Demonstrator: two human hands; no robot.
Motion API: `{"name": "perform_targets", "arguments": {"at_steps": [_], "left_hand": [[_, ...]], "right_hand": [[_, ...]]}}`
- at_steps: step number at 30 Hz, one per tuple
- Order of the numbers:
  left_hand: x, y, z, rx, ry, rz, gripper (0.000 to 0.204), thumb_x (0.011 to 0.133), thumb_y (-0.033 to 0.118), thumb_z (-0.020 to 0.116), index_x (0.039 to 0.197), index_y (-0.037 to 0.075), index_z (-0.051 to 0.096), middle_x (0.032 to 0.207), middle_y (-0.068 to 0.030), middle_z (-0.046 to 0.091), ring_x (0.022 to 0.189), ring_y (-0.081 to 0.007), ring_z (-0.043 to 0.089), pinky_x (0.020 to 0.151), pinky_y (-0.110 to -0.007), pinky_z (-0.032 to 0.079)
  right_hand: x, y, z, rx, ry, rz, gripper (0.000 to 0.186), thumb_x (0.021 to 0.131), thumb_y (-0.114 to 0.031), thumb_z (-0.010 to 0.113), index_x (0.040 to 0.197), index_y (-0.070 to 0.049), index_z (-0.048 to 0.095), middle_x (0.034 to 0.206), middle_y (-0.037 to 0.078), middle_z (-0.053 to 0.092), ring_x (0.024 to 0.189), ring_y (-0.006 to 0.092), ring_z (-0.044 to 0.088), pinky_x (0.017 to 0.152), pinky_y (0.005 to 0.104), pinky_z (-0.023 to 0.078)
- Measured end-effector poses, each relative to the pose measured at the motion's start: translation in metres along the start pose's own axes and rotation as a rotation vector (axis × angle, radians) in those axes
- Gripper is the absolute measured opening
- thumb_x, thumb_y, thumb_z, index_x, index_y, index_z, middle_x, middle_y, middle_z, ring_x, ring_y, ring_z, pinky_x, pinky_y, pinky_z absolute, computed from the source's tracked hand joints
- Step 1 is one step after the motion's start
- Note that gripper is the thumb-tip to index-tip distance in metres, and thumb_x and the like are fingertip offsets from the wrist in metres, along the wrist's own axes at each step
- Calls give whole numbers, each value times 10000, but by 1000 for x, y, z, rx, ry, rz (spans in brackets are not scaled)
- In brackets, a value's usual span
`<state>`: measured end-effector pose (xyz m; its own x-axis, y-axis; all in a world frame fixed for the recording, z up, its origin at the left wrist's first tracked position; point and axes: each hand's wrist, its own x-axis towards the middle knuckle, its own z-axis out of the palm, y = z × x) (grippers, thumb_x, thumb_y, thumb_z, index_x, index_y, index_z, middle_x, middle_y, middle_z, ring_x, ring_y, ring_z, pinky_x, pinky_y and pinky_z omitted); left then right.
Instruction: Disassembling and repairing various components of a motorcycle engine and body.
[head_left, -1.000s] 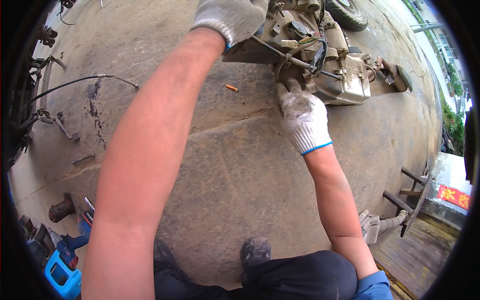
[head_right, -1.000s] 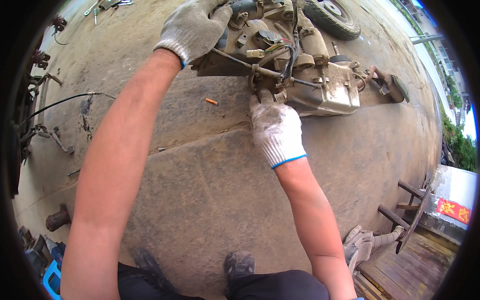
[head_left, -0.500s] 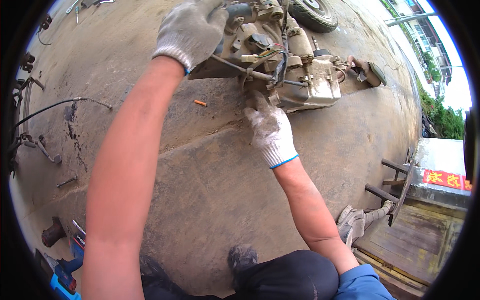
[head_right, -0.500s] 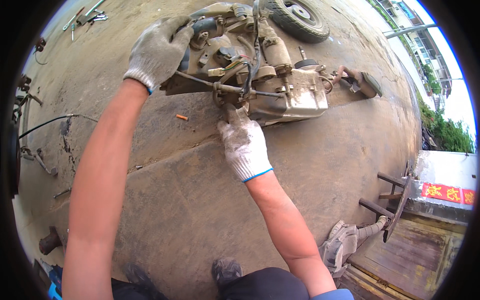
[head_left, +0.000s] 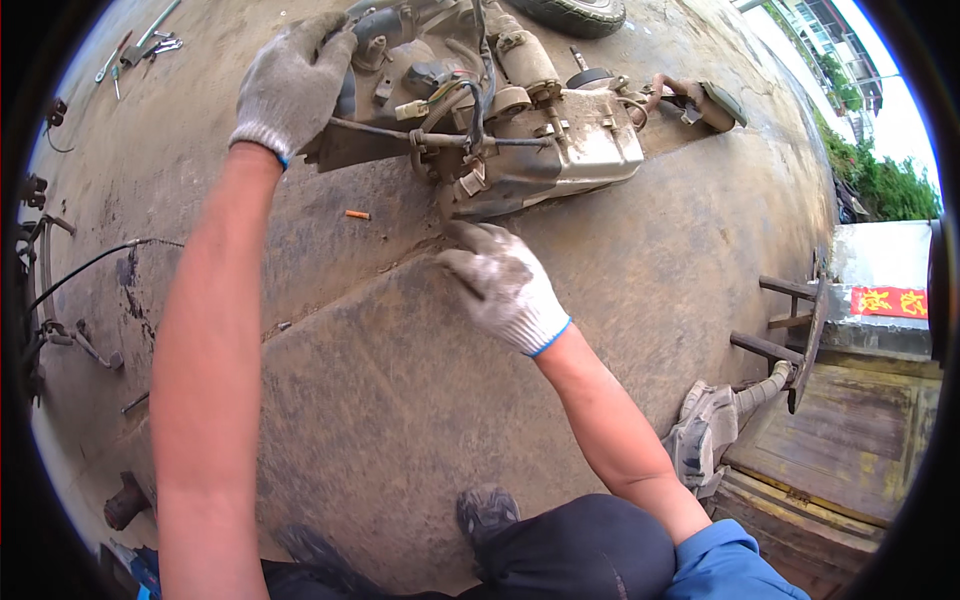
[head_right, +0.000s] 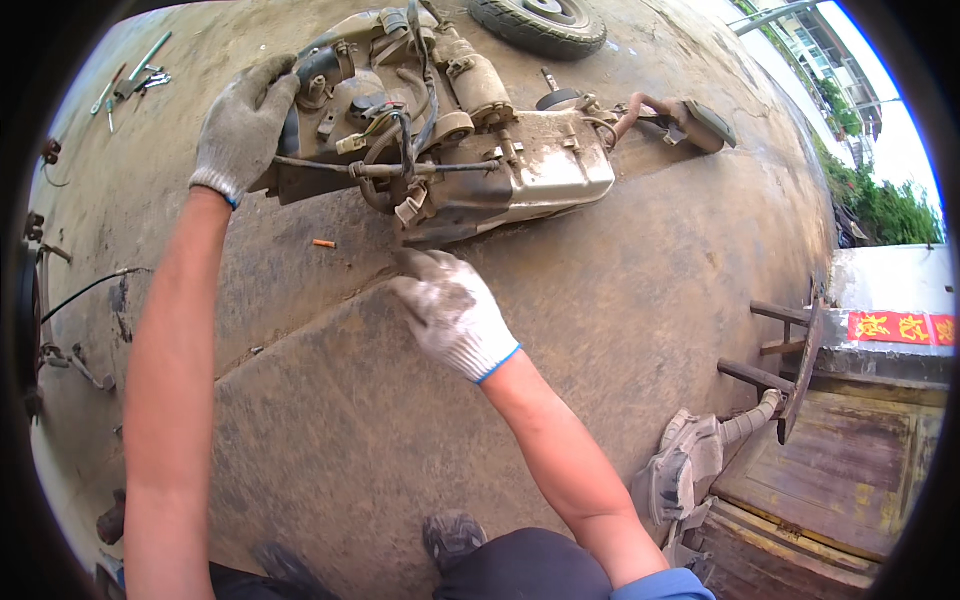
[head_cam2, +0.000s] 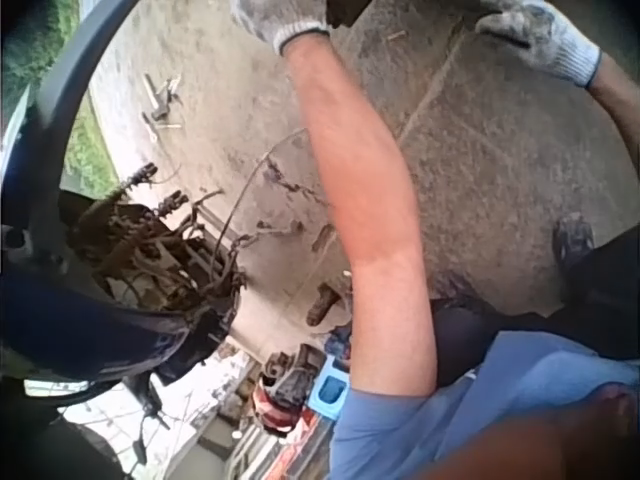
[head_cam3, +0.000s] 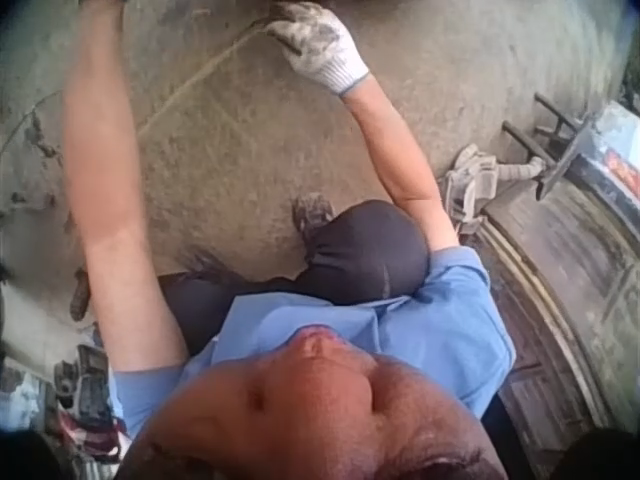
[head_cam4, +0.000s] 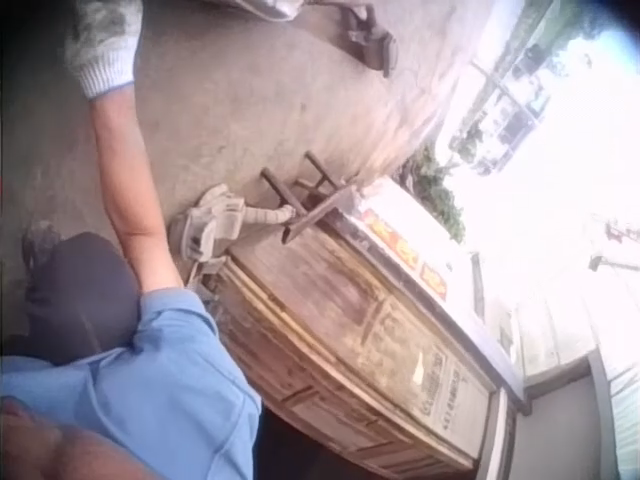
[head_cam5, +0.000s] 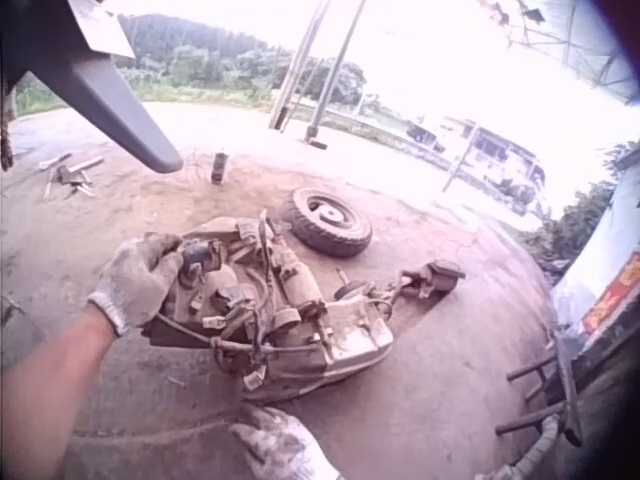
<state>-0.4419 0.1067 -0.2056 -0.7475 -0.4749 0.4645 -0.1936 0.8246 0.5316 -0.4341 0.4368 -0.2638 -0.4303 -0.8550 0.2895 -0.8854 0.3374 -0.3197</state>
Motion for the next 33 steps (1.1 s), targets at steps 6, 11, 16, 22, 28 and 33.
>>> {"name": "perform_targets", "arguments": {"at_steps": [6, 11, 16, 22, 28, 33], "left_hand": [[-1, -7, 0, -86, -25, -29, 460, 1058, 369, 624, 1404, 73, 694, 1387, -172, 700, 1265, -314, 680, 1092, -386, 503], [2, -13, 2, -111, -49, -31, 457, 1071, 378, 614, 1412, 84, 692, 1391, -153, 705, 1273, -295, 678, 1098, -379, 502], [7, -24, 6, -80, -74, -15, 448, 1075, 404, 609, 1436, 151, 691, 1391, -134, 708, 1280, -286, 673, 1107, -377, 498], [9, -24, 8, 15, -56, 30, 475, 1072, 462, 578, 1446, 190, 687, 1395, -140, 694, 1285, -310, 663, 1109, -408, 489], [6, -14, 5, 72, -56, 12, 474, 1068, 465, 574, 1439, 192, 690, 1388, -152, 688, 1300, -327, 646, 1121, -424, 476], [9, -17, 4, 82, -64, 30, 504, 1064, 469, 570, 1443, 156, 680, 1400, -187, 672, 1320, -362, 624, 1137, -437, 461]], "right_hand": [[-13, 88, -55, 109, 441, 425, 272, 951, -51, 718, 1216, -103, 751, 1292, 139, 743, 1175, 296, 729, 1006, 409, 622], [33, 181, -42, -231, 394, 547, 464, 1005, -330, 682, 1412, -108, 691, 1466, 208, 629, 1361, 399, 588, 1186, 504, 447], [30, 210, -25, -493, 347, 342, 476, 1068, -361, 604, 1461, -97, 658, 1564, 213, 557, 1472, 405, 485, 1243, 483, 369], [30, 220, -28, -408, 364, 296, 490, 1050, -425, 579, 1381, -90, 713, 1486, 209, 613, 1409, 416, 527, 1234, 480, 373], [30, 230, -25, -415, 353, 296, 509, 1059, -437, 563, 1396, -83, 705, 1512, 205, 600, 1430, 411, 512, 1244, 475, 363], [25, 234, -35, -437, 350, 278, 488, 1051, -430, 582, 1388, -103, 716, 1513, 207, 608, 1417, 421, 532, 1239, 486, 370]]}}
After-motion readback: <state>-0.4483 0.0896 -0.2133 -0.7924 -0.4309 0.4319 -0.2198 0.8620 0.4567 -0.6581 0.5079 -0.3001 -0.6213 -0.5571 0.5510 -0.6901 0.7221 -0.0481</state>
